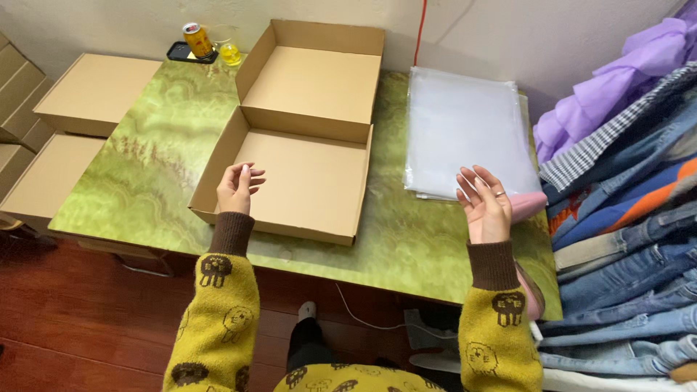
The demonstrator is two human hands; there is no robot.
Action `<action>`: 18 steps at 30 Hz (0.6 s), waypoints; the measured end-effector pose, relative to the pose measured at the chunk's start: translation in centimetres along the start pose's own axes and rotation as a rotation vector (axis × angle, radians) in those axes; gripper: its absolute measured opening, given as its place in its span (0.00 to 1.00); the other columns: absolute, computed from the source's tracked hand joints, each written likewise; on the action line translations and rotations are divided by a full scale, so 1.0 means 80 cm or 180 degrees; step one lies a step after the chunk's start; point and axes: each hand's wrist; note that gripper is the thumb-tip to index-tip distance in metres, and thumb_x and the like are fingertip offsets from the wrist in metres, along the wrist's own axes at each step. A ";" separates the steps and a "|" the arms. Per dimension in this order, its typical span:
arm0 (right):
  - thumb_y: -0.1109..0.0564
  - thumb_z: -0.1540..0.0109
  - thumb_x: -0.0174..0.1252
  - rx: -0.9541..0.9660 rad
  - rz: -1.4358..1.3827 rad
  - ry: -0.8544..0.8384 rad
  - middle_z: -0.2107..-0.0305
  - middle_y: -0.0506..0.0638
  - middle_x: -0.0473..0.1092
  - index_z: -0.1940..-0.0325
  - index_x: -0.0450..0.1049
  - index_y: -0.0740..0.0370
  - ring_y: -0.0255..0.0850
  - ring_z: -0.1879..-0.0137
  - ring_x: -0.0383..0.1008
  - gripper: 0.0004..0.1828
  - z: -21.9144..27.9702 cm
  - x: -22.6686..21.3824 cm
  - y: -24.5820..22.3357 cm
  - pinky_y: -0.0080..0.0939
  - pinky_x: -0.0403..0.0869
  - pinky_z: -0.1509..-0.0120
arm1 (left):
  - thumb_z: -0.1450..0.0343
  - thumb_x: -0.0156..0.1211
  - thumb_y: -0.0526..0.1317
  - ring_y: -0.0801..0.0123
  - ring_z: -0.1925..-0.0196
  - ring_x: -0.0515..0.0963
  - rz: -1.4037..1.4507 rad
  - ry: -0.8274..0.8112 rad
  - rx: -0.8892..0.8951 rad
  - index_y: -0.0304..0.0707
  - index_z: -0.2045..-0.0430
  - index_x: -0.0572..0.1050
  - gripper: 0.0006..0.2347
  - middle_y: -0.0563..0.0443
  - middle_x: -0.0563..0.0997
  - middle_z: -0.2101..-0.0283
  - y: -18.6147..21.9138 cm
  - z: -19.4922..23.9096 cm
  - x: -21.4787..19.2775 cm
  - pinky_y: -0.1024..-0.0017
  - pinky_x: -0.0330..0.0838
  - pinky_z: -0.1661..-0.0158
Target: The person opens a cardboard box on a table, removes a plastic-wrapped orange t-shirt, and places it on a hanger. The person also handles a clear plastic bag and moves the box on the table.
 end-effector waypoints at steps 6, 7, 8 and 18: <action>0.56 0.42 0.49 0.0142 0.0378 0.0081 0.57 0.52 0.68 0.53 0.66 0.54 0.38 0.50 0.70 0.12 -0.040 0.038 0.052 0.32 0.70 0.51 | 0.29 0.44 0.43 0.74 0.69 0.77 -0.0037 -0.0033 -0.0185 0.47 0.65 0.69 0.06 0.53 0.78 0.69 -0.008 -0.069 -0.035 0.84 0.69 0.69; 0.56 0.42 0.49 0.0155 0.0377 0.0076 0.57 0.52 0.68 0.53 0.66 0.54 0.38 0.50 0.70 0.12 -0.052 0.045 0.066 0.32 0.70 0.51 | 0.29 0.44 0.43 0.74 0.69 0.77 -0.0044 -0.0023 -0.0192 0.47 0.65 0.69 0.06 0.53 0.78 0.69 -0.018 -0.087 -0.046 0.84 0.69 0.69; 0.57 0.41 0.49 0.0187 0.0452 0.0087 0.57 0.52 0.68 0.53 0.65 0.55 0.39 0.50 0.70 0.13 -0.062 0.050 0.080 0.32 0.70 0.51 | 0.29 0.44 0.43 0.74 0.69 0.77 -0.0057 -0.0044 -0.0205 0.47 0.66 0.69 0.06 0.53 0.78 0.69 -0.029 -0.103 -0.055 0.84 0.69 0.70; 0.57 0.43 0.54 0.0160 0.1631 0.0157 0.57 0.49 0.67 0.52 0.65 0.55 0.37 0.49 0.67 0.15 -0.135 0.132 0.185 0.29 0.68 0.54 | 0.29 0.45 0.44 0.76 0.68 0.77 -0.0068 -0.0068 -0.0473 0.48 0.66 0.70 0.07 0.55 0.78 0.68 -0.089 -0.221 -0.113 0.82 0.70 0.69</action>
Point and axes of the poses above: each hand's wrist, its own z-axis away from the middle knuckle, its own x-axis out of the palm, y = z × x
